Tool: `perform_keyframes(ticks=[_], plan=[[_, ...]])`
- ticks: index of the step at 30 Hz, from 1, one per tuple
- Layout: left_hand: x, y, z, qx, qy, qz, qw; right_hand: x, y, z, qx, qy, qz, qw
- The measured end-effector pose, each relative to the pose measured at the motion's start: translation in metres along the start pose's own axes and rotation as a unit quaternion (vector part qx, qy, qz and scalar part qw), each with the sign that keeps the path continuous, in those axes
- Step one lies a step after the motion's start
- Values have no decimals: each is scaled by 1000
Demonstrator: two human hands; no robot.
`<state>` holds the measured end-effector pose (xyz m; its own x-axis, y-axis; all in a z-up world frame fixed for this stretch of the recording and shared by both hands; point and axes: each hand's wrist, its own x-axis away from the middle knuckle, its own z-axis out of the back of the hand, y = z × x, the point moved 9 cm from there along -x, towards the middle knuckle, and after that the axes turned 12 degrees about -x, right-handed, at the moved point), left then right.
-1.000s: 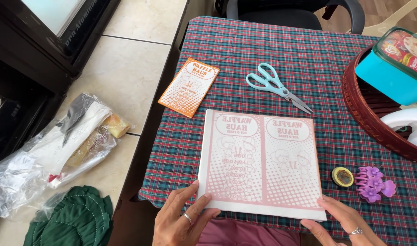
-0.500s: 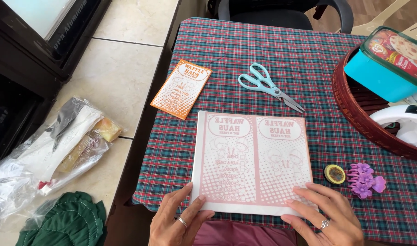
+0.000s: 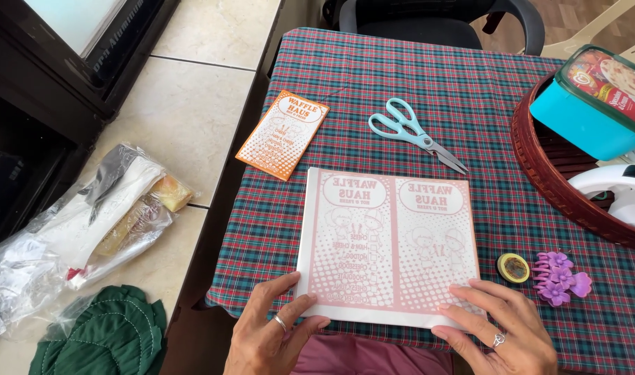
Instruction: Manually folding the bottom edges of paper bags and sealing them with adhesive tape.
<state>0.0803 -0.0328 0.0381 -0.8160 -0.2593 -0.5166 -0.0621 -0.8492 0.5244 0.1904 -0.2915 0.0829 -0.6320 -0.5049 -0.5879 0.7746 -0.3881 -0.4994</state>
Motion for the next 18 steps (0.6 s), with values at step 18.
perform_keyframes(ticks=[18], plan=[[-29,45,2,-80,15,-107,991,-8,-4,1,-19,3,-35,999]])
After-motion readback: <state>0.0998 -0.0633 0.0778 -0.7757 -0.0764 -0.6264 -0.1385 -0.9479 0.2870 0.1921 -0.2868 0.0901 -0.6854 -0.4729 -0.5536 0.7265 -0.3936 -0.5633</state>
